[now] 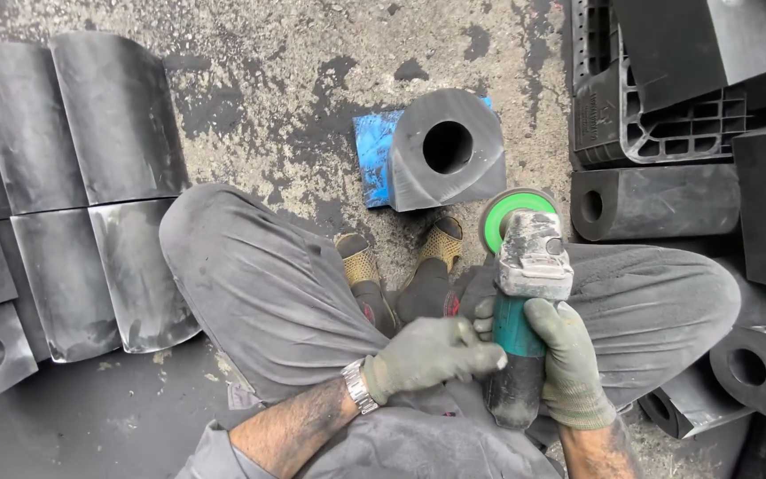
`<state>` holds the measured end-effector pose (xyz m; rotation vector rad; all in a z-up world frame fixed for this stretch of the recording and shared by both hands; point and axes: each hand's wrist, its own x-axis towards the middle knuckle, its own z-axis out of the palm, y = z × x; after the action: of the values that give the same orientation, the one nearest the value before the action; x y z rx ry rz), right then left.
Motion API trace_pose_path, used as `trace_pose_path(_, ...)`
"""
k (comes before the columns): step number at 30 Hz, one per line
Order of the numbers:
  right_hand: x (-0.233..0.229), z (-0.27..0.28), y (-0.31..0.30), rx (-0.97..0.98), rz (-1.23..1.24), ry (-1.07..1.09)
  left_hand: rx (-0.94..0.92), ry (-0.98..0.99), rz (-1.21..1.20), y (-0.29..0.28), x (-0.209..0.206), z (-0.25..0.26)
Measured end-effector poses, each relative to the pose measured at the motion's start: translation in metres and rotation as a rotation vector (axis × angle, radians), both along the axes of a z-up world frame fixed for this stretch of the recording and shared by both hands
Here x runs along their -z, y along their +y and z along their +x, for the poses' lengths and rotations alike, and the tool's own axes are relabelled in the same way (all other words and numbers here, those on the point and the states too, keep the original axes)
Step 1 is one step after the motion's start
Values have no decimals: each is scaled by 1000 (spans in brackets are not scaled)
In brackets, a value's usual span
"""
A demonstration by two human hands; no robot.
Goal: Grinding the edges of large black rubber or plastic components using an angle grinder.
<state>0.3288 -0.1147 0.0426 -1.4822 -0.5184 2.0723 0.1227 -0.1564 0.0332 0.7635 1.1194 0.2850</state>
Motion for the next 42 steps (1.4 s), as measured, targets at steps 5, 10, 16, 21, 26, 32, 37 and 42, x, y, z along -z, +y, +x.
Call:
trace_pose_path(5,-15,-21,19,-82,6,33,173,-148,226,-10,14,8)
trace_pose_path(10,-24,-38,20,-177,68,0,182,-154,144,-1,-3,-5)
trace_pose_path(16,-20,-42,11,-257,-38,-36,220,-197,455,-34,45,-3)
trace_pose_path(21,-18,-50,12,-289,-119,-146,147,-261,576,-43,56,-2)
trace_pose_path(26,-12,-51,12,-293,-153,-154,115,-286,568,-41,52,-7)
trace_pose_path(32,-14,-51,12,-280,-159,-155,144,-222,530,-44,58,-2)
trace_pose_path(37,-13,-53,15,-310,-151,-135,98,-224,563,-52,63,-2)
trace_pose_path(42,-19,-54,12,-223,-144,-118,146,-219,496,-39,52,-3)
